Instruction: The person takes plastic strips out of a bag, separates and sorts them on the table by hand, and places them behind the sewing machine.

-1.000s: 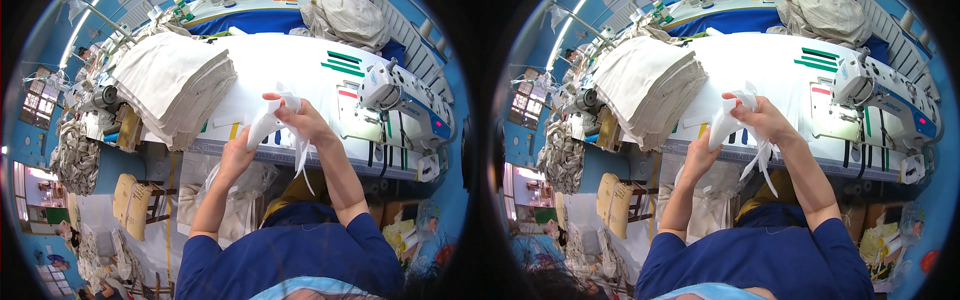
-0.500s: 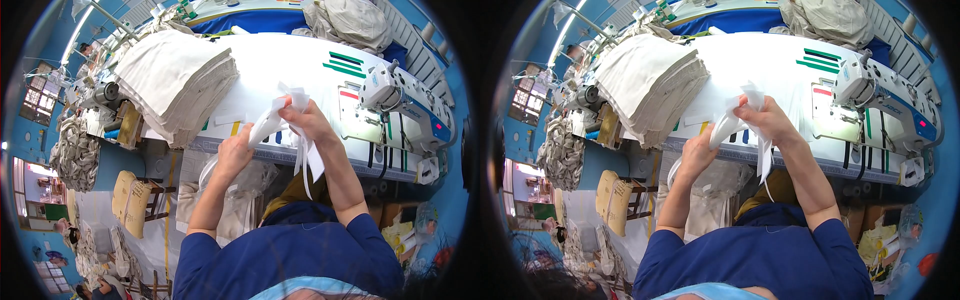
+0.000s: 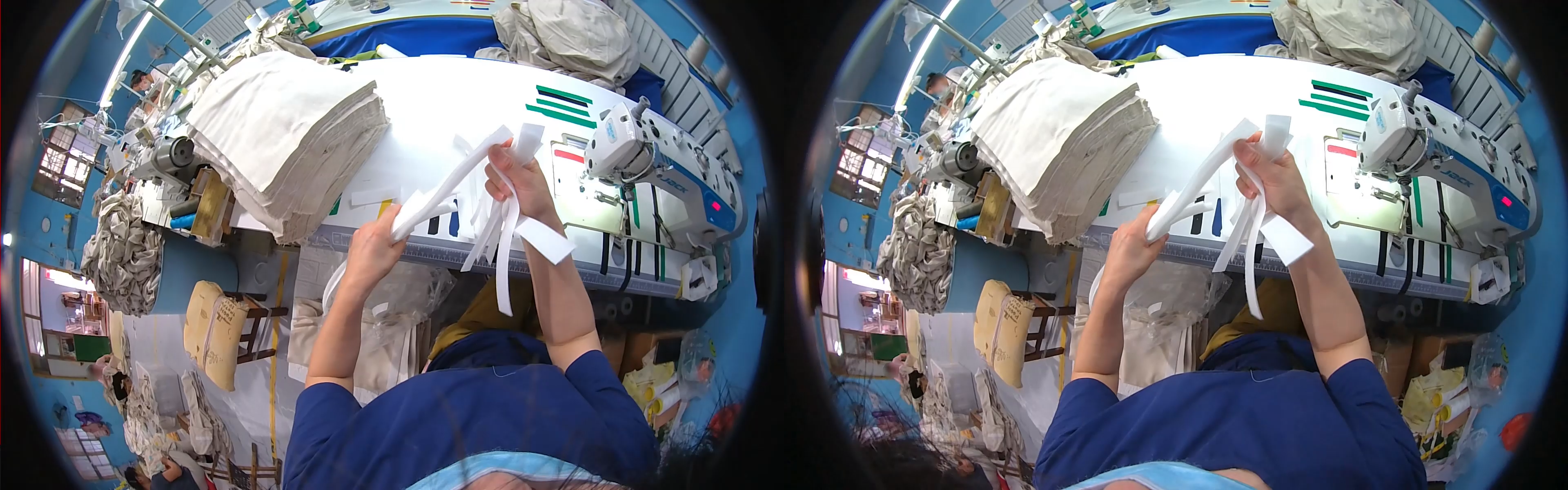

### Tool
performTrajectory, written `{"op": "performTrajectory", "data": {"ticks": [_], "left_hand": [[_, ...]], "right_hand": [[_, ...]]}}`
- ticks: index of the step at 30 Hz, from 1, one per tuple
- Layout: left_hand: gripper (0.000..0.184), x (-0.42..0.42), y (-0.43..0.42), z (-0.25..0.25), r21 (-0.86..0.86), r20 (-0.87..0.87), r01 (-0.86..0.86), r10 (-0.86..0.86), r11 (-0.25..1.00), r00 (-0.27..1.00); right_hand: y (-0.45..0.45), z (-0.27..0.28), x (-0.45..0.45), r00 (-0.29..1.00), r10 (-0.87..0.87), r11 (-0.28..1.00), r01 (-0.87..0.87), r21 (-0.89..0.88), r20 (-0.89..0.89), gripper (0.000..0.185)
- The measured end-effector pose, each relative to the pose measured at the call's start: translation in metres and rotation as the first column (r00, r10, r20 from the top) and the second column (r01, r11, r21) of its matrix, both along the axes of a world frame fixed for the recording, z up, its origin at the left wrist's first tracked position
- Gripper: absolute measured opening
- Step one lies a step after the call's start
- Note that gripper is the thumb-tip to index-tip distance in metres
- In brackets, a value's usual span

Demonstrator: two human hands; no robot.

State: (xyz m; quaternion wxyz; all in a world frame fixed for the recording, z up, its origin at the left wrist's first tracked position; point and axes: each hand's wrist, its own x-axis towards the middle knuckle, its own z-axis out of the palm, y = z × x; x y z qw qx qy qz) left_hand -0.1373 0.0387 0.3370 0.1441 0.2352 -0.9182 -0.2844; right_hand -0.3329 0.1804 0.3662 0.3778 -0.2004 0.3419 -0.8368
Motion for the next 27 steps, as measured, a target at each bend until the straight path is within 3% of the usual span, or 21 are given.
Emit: {"op": "performTrajectory", "data": {"ticks": [3, 8, 11, 15, 19, 22, 27], "left_hand": [[0.044, 0.001, 0.001, 0.002, 0.059, 0.035, -0.041, 0.039, 0.997, 0.999], [0.044, 0.01, -0.011, -0.007, 0.11, -0.018, -0.077, 0.08, 0.991, 0.997], [0.044, 0.014, -0.014, 0.003, 0.115, 0.035, -0.132, 0.129, 0.985, 0.991], [0.043, 0.022, -0.024, -0.001, 0.162, -0.021, -0.162, 0.167, 0.973, 0.986], [0.043, 0.026, -0.028, 0.002, 0.18, -0.015, -0.197, 0.203, 0.964, 0.979], [0.043, 0.027, -0.029, 0.0, 0.181, -0.012, -0.201, 0.206, 0.963, 0.978], [0.041, 0.025, -0.027, 0.005, 0.245, 0.024, -0.243, 0.245, 0.938, 0.969]], "right_hand": [[-0.001, 0.004, -0.005, 0.997, -0.082, 0.996, 0.082, 0.015, -0.013, 0.006], [0.003, 0.004, -0.02, 0.986, -0.131, 0.986, 0.14, -0.088, 0.1, 0.012], [0.004, 0.003, -0.028, 0.974, -0.137, 0.98, 0.159, -0.118, 0.182, 0.013], [0.005, -0.012, -0.048, 0.946, 0.02, 0.958, 0.074, -0.277, 0.323, 0.012], [0.009, -0.017, -0.059, 0.903, 0.122, 0.947, 0.019, -0.322, 0.412, 0.012], [0.011, -0.019, -0.06, 0.886, 0.106, 0.953, 0.04, -0.301, 0.452, 0.012], [0.011, -0.02, -0.061, 0.877, 0.171, 0.947, -0.02, -0.322, 0.45, 0.011]]}}
